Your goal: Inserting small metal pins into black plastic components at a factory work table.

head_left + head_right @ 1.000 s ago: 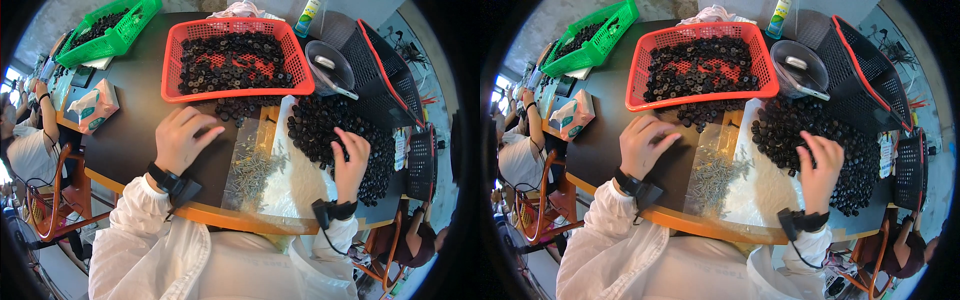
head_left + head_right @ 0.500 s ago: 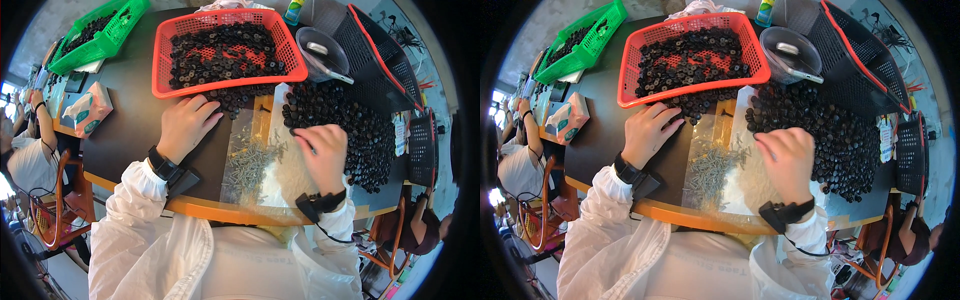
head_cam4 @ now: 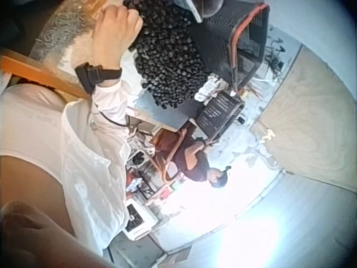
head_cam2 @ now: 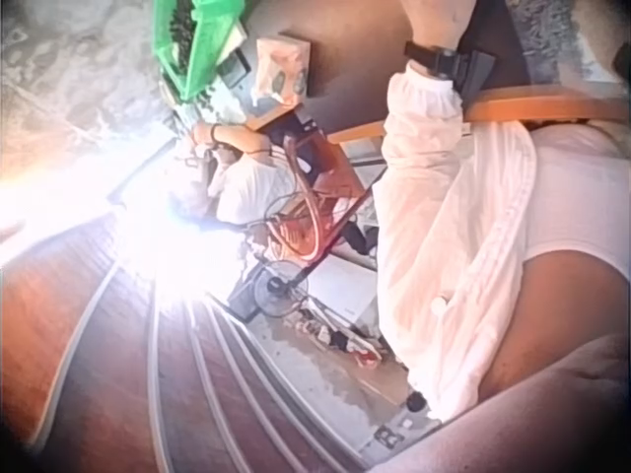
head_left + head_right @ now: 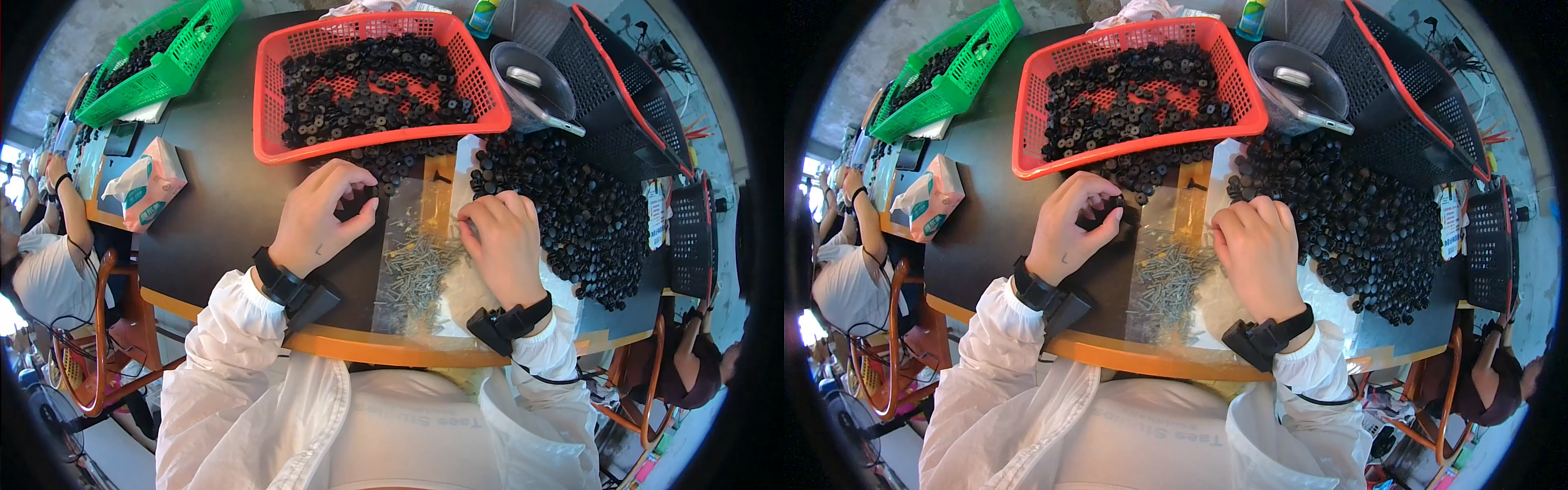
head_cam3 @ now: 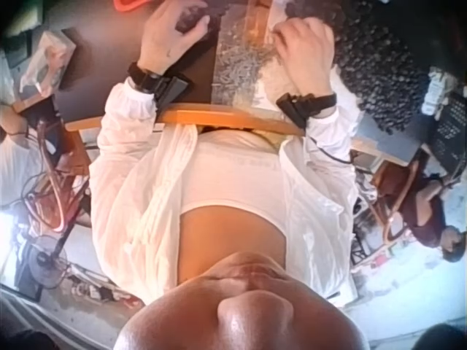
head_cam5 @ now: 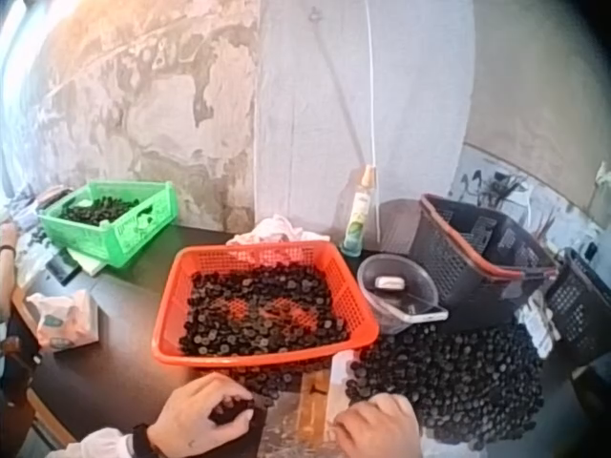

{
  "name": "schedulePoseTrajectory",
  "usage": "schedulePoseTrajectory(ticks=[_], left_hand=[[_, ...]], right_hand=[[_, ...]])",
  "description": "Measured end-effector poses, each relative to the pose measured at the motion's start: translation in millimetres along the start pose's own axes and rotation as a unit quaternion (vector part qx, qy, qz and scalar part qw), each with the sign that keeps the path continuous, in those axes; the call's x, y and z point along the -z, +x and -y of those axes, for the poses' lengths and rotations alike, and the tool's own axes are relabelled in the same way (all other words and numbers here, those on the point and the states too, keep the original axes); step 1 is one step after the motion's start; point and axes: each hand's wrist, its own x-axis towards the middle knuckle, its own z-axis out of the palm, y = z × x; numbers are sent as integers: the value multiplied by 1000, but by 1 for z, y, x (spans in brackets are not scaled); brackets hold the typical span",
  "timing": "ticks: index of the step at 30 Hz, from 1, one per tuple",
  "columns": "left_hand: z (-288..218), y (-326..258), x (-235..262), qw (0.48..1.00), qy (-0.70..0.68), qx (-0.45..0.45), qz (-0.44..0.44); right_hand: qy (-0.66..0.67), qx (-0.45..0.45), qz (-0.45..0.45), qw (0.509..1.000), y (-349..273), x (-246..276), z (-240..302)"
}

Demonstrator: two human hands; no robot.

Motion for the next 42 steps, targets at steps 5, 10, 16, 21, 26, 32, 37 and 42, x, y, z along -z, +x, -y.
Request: schedulePoseTrajectory(ticks=[5, 10, 16, 21, 26, 32, 37, 42], left_hand=[[-1, -4, -2, 998, -59, 6, 24], [-5, -5, -2, 995, -82, 8, 56], [-4, -5, -2, 994, -87, -3, 61], [-3, -8, -5, 977, -190, 80, 61], [-8, -6, -1, 979, -182, 64, 65], [-1, -6, -3, 998, -51, 33, 28], [-2, -7, 0, 985, -58, 162, 32], [2, -5, -11, 998, -11, 67, 15]], right_hand=[[3, -11, 1, 1000, 0, 3, -1], [-1, -18, -17, 1000, 2, 1, 0], [6, 19, -17, 1000, 4, -4, -6], [-15, 58, -12, 998, 10, -4, -4], [-10, 25, 14, 1000, 13, 3, -5], [12, 22, -6, 1000, 8, -1, -7], [53, 34, -29, 998, 10, 0, -2], [161, 0, -56, 985, 14, -3, 7]])
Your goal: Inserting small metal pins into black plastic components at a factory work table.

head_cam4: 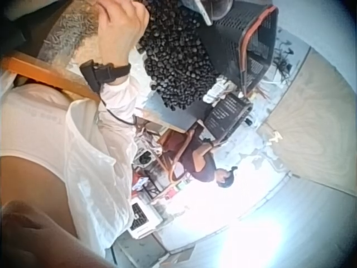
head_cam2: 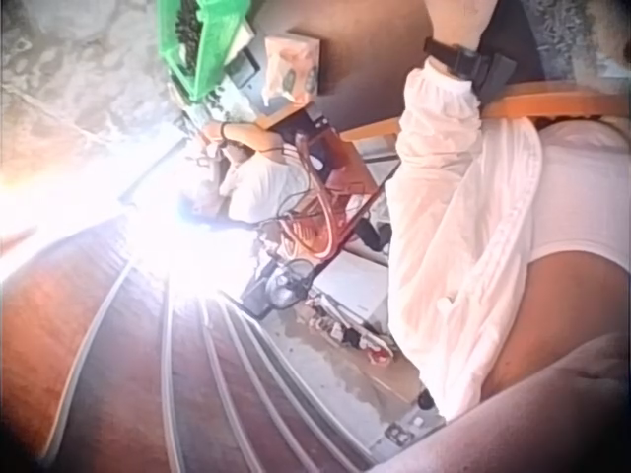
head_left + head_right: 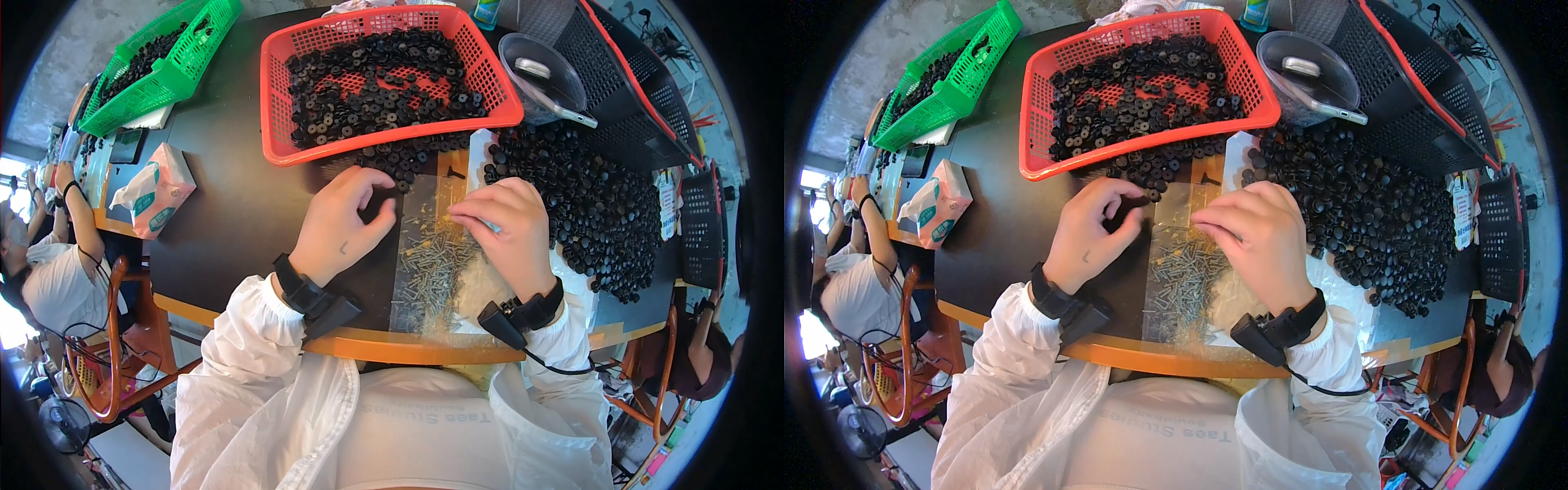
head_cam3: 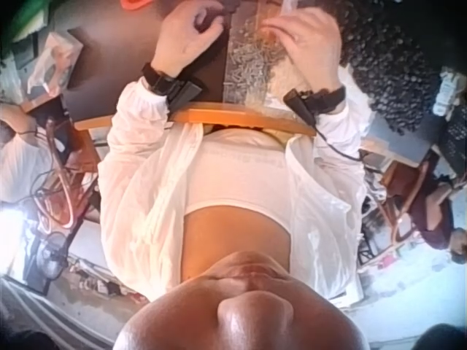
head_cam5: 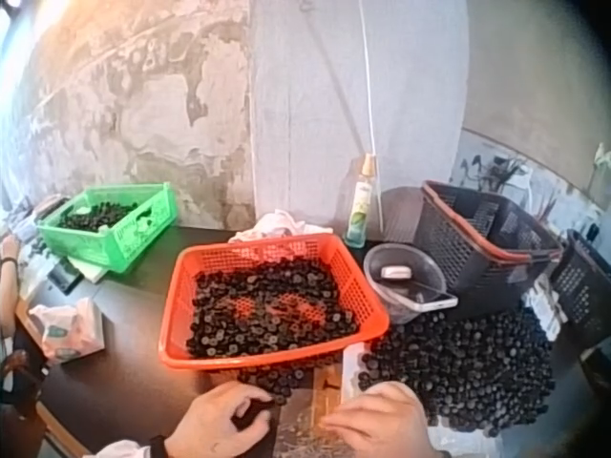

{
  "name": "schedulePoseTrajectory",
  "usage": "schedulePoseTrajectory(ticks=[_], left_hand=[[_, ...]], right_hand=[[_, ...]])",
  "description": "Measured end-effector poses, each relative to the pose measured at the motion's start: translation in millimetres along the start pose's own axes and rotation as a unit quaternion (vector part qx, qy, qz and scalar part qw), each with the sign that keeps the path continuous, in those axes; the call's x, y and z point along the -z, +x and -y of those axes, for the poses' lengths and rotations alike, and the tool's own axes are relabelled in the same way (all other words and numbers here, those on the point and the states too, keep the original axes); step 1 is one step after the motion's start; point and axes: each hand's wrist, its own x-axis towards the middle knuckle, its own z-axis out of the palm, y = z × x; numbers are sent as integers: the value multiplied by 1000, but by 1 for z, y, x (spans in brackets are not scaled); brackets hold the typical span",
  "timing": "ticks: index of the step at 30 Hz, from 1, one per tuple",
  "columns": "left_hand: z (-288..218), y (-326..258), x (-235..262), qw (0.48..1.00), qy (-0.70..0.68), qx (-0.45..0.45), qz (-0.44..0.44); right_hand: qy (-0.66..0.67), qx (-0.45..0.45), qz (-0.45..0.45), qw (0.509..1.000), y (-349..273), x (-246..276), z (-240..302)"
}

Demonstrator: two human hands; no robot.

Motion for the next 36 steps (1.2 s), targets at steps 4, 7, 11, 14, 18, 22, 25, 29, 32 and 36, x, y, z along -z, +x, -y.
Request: schedulePoseTrajectory(ticks=[4, 7, 11, 14, 18, 22, 25, 29, 32, 36], left_hand=[[-2, 7, -8, 996, 79, -31, -13], [5, 7, -14, 995, 91, -44, -22], [-7, 8, -12, 999, 17, -33, 22], [-15, 4, -11, 998, -32, -25, 49], [-18, 3, -11, 997, -29, -36, 54], [-18, 3, -10, 997, -26, -32, 64], [-19, 2, -9, 998, -12, -25, 64], [-18, 2, -9, 998, 0, -32, 59], [-19, 2, -10, 997, 1, -41, 59], [-19, 2, -9, 998, -5, -40, 55]], right_hand=[[68, -25, -2, 997, 4, -6, 1], [43, -14, -8, 999, 5, -7, 4], [66, -42, -12, 997, 2, -17, 3], [83, -46, 3, 995, 2, -17, 4], [76, -27, 8, 997, 2, -20, 2], [77, -18, 19, 997, 2, -21, 3], [54, 1, 14, 998, 1, -22, 4], [1, 37, 4, 999, 1, -19, 5], [-34, 68, 2, 997, 1, -17, 9], [-53, 106, 25, 993, 0, -13, 12]])
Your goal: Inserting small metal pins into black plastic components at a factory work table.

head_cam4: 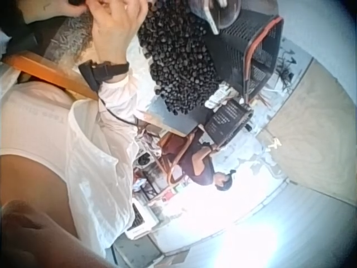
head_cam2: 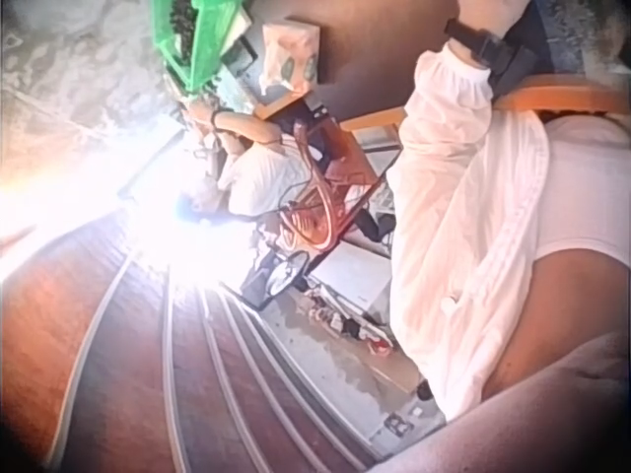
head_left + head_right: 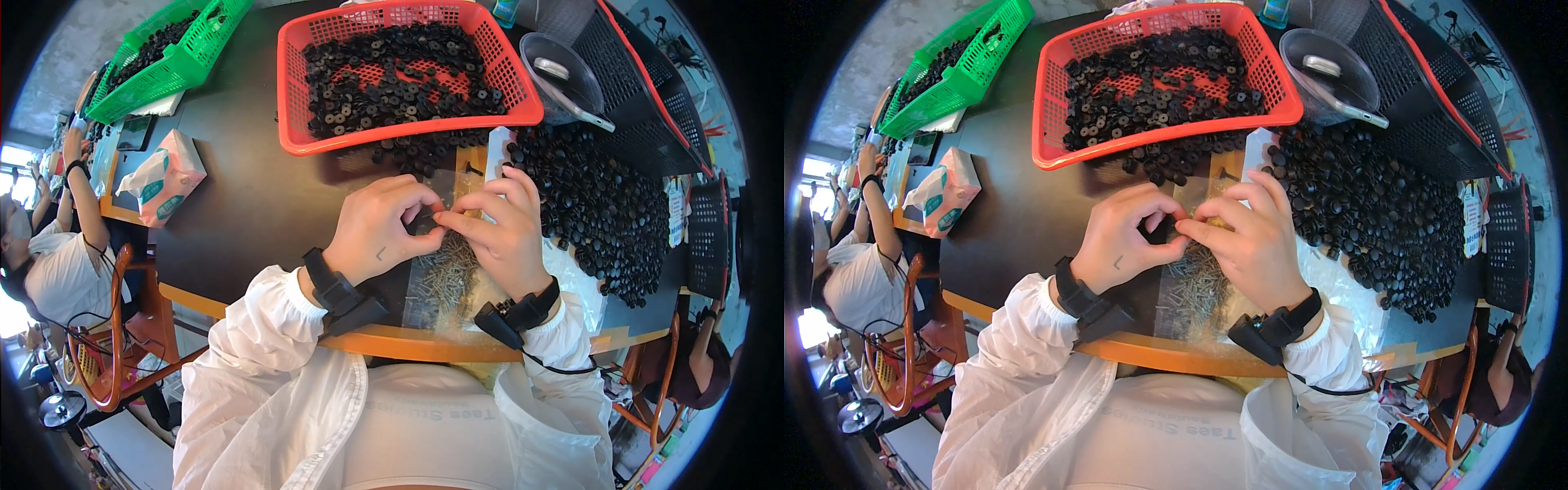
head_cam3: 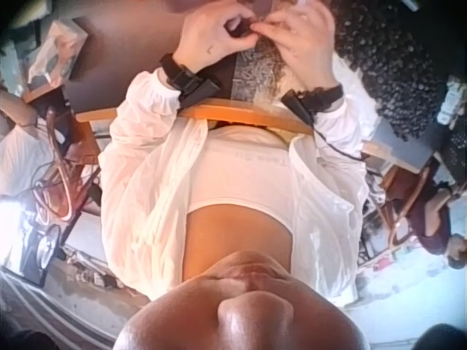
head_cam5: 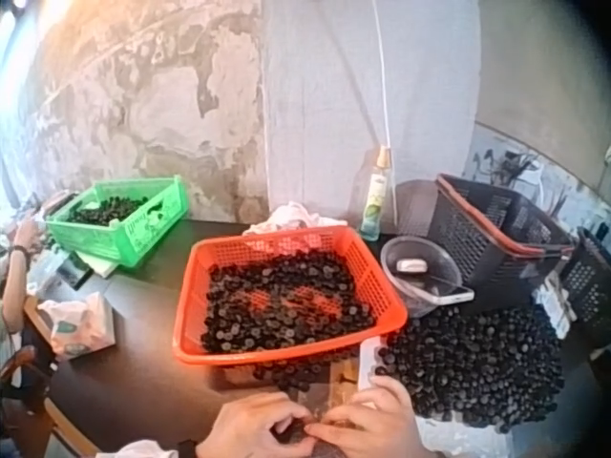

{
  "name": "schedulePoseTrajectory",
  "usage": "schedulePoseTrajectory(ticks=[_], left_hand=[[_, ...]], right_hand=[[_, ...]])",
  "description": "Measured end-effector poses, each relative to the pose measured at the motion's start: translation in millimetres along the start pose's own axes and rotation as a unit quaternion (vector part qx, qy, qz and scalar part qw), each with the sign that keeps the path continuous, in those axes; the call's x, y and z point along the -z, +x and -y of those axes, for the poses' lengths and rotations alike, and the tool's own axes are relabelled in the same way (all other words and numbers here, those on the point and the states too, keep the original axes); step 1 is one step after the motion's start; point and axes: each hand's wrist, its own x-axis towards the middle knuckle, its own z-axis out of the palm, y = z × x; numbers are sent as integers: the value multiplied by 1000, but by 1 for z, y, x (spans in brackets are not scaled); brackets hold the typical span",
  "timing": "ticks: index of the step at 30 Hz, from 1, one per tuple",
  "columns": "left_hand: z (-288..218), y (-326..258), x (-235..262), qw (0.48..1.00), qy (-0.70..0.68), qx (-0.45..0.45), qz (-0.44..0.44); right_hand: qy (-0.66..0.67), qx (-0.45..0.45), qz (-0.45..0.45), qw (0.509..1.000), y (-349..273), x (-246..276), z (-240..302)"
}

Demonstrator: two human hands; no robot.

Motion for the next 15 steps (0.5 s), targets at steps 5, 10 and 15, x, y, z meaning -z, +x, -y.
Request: schedulePoseTrajectory(ticks=[5, 10, 15], left_hand=[[-4, -1, 8, 993, -116, 11, -29], [-3, -5, 6, 986, -152, -47, -45], [-4, -9, 8, 957, -284, 42, 36]], right_hand=[[185, -156, -13, 970, -2, 6, 7], [580, -305, 45, 754, -9, -1, 8], [666, -330, -1, 669, -12, -3, 7]])
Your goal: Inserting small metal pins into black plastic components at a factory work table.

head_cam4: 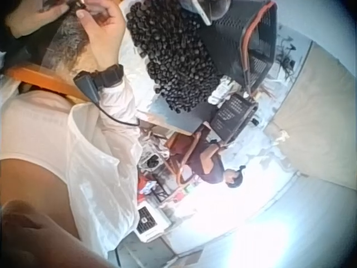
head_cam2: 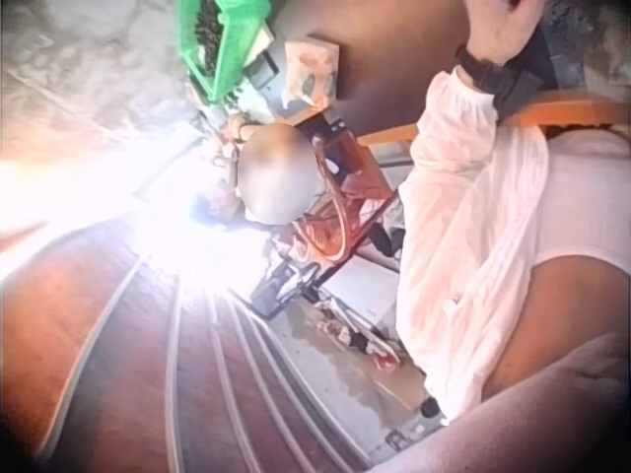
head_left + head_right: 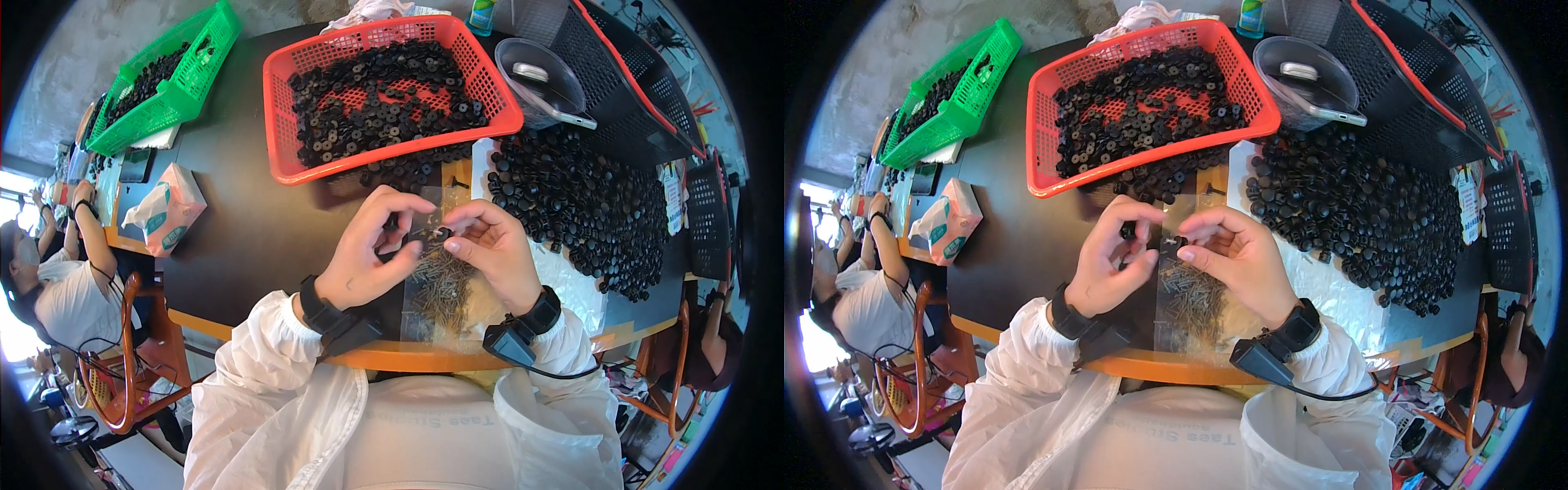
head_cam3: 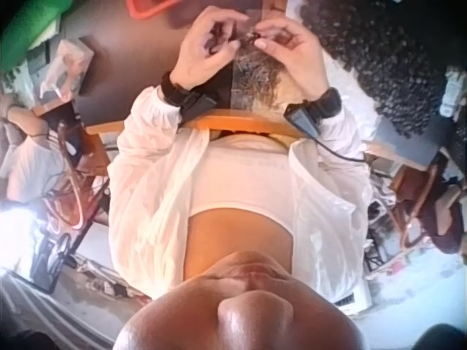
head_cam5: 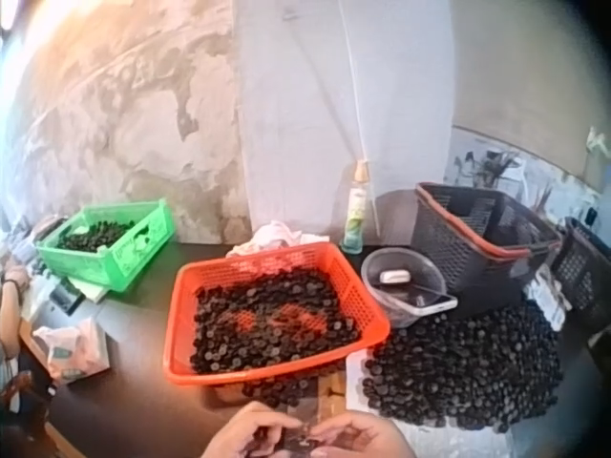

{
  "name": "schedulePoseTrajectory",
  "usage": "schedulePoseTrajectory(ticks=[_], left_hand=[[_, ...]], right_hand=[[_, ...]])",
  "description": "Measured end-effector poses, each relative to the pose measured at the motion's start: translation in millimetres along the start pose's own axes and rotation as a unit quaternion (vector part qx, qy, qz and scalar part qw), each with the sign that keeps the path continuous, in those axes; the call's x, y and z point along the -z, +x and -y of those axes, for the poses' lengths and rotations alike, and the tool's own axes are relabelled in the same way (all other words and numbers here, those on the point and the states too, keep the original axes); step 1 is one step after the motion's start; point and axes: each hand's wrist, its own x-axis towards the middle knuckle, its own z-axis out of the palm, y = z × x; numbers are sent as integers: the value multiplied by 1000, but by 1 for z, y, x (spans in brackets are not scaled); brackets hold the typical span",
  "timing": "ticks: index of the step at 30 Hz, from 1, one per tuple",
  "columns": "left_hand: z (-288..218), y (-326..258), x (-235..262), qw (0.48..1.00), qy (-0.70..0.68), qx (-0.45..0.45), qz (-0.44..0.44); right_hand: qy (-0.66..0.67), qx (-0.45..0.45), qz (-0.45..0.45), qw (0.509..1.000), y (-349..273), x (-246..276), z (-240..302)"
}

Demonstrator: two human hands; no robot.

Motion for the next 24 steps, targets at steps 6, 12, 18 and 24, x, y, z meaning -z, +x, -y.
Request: schedulePoseTrajectory(ticks=[6, 12, 18, 24], left_hand=[[9, -1, -1, 991, -111, 76, 19], [9, -3, -1, 993, -88, 72, 11], [3, 5, 2, 975, 211, -70, 20], [-1, 2, -5, 985, 170, -9, -5]], right_hand=[[-8, 33, -31, 999, 0, 5, -3], [-37, 45, -6, 998, -3, 5, -10], [-26, 45, 1, 999, -4, 1, -10], [-99, 61, -21, 993, -2, 1, -13]])
